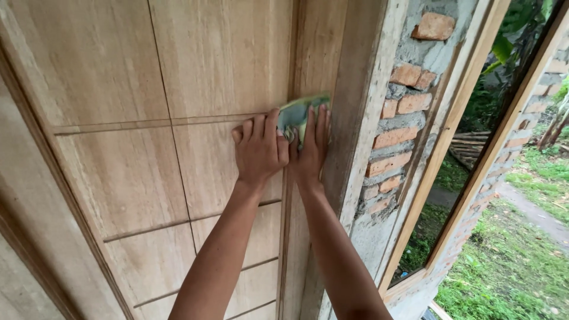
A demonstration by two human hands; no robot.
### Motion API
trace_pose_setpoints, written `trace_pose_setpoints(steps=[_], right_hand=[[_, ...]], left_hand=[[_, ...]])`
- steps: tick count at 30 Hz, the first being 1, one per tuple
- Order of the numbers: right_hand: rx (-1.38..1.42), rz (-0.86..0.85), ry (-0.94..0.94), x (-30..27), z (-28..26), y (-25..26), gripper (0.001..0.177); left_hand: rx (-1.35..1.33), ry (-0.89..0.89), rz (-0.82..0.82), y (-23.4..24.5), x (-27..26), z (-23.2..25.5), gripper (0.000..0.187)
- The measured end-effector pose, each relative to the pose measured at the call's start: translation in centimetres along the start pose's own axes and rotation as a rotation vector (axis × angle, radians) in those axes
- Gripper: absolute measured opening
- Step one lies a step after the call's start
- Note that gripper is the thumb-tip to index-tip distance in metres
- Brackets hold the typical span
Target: Sanding the wooden panels of a double door to prepare it for finishing.
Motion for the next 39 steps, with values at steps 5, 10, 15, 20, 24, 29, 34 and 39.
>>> trace_pose_setpoints(steps=[5,10,15,20,24,29,34,39], right_hand=[[-0.007,-0.039,0.008,2.5,-0.6,0.4,0.063],[-0.075,-0.115,-0.042,-1.2,0.3,-0.2,0.064],[-0.018,-0.052,0.023,2.4,-1.3,0.8,0.064],[-0.035,-0.085,0.021,0.2,-0.2,0.2,0.062],[-0.053,-0.076,0.012,2.3,-1.1,1.1,0.059],[-0.068,-0.017,0.015,6.2,-1.0,0.5,0.058],[-0.077,-0.025,0.009,7.1,-0.6,0.0,0.058],[-0.140,-0.045,0.013,9.5,-0.9,-0.1,0.061]], left_hand=[[-0.004,0.000,-0.006,-0.3,0.0,-0.1,0.046],[-0.022,-0.029,0.049,0.3,0.2,0.1,0.042],[-0.003,-0.021,0.035,0.3,1.0,0.1,0.040],[-0.034,-0.027,0.011,0.6,0.6,-0.1,0.045],[-0.004,-0.100,-0.072,0.7,0.4,-0.2,0.048],[-0.010,-0.153,-0.119,1.4,1.4,-0.2,0.046],[-0.078,-0.095,-0.143,-0.1,3.0,-1.1,0.042],[0.193,-0.314,-0.218,-1.5,7.1,-1.8,0.037]])
Point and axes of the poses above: each hand's wrist, its own x-axis towards the middle knuckle, its own y-axis out of the back of the hand, z = x × y, the point moved 7 cm from there along x, towards the middle knuckle, and after that the axes turned 1 degree about -y, right-handed, at the moved point
